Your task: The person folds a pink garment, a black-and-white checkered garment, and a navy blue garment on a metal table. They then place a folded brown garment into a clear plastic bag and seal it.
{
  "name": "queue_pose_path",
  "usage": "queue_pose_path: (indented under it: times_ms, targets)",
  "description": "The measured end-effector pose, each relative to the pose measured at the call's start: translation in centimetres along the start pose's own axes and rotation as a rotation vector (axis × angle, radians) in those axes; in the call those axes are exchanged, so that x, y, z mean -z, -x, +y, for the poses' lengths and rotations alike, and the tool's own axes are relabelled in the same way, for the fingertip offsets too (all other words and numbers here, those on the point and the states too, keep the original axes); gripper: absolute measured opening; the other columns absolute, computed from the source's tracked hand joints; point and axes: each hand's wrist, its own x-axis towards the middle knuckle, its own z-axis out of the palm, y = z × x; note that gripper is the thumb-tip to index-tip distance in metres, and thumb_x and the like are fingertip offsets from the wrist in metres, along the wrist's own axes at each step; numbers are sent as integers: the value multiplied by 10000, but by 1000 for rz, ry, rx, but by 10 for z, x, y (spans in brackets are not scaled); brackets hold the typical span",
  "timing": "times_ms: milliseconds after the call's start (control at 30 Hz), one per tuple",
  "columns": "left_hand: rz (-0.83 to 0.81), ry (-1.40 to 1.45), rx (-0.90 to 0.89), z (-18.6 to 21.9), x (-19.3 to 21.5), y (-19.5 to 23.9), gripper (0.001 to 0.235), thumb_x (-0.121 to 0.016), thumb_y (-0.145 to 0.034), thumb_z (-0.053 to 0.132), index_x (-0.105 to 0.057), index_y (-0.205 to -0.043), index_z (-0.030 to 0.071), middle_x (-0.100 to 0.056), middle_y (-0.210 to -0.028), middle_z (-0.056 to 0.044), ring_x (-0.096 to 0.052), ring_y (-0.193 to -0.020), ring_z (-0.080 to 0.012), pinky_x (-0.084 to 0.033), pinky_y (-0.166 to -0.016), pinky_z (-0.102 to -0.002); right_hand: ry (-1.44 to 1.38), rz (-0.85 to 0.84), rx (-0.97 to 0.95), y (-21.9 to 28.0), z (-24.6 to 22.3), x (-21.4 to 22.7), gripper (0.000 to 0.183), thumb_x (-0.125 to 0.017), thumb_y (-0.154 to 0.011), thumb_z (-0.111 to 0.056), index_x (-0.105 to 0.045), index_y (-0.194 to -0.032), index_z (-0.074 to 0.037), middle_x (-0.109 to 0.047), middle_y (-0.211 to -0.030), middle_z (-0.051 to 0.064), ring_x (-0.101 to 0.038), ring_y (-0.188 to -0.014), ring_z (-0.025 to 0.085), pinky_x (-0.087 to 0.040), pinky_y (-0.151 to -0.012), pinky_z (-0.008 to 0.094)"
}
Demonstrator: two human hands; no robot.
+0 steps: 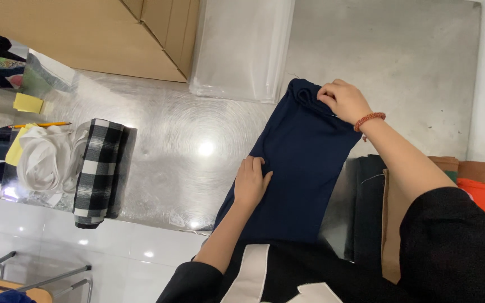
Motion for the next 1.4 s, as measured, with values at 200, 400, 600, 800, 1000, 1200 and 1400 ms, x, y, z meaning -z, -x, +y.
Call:
queue_pose_path:
  times_ms: [200, 400, 600, 800, 1000, 1200, 1400]
  targets:
    - [-16, -20, 10, 0, -6, 4, 497, -751, -973, 411, -507, -1231, 62, -533, -1104, -118, -639, -1036, -288, -575, -900, -399, -175, -96, -277, -13, 9, 6, 542, -856, -899, -541, -704, -1266, -172, -610, -1126, 105, -657, -1124, 370, -506, -918, 498]
    - [3, -62, 33, 22, 16, 7, 900, -767, -800, 711, -486, -1370, 75, -489, -1238, -136, -605, -1143, -337, -569, -913, -501, -62, -165, -262, -6, -7, 4, 757, -811, -895, -635, -674, -1350, -46, -652, -1219, 220, -652, -1215, 409, -516, -993, 516]
    - [-118, -142, 59, 34, 17, 2, 1170, -903, -685, 635, -353, -1619, 196, -411, -1393, -169, -534, -1143, -350, -529, -886, -551, 415, 263, 106, 25, -14, -57, 536, -843, -895, -404, -607, -1317, -172, -518, -1019, 33, -577, -936, 246, -410, -800, 391]
    - [-216, -213, 25, 45, 32, 0, 1158, -882, -767, 584, -245, -1700, 331, -347, -1583, -194, -523, -1195, -361, -504, -907, -594, 505, 495, 187, 54, -52, -69, 485, -759, -948, -167, -630, -1416, -184, -408, -978, 20, -452, -837, 210, -307, -738, 351]
    - [-304, -215, 42, 45, 35, -9, 1172, -844, -811, 621, -122, -1714, 424, -287, -1642, -178, -540, -1215, -364, -528, -923, -672, 493, 473, 284, 97, -89, -67, 498, -619, -984, -102, -639, -1479, -153, -472, -987, 28, -472, -832, 208, -307, -768, 362]
    - [-275, -59, 94, 44, 46, -35, 1021, -704, -972, 585, -25, -1720, 436, -390, -1512, -191, -654, -1167, -406, -599, -879, -664, 427, 339, 234, 123, -98, -90, 607, -572, -998, -101, -533, -1597, -192, -499, -1003, 6, -502, -868, 207, -304, -804, 387]
    - [-285, -51, 110, 29, 28, -60, 913, -628, -1046, 540, -10, -1713, 458, -483, -1364, -188, -750, -1003, -415, -677, -782, -537, 265, 279, 154, 114, -86, -69, 491, -578, -1049, -165, -595, -1529, -269, -514, -1065, 17, -562, -933, 253, -408, -803, 403]
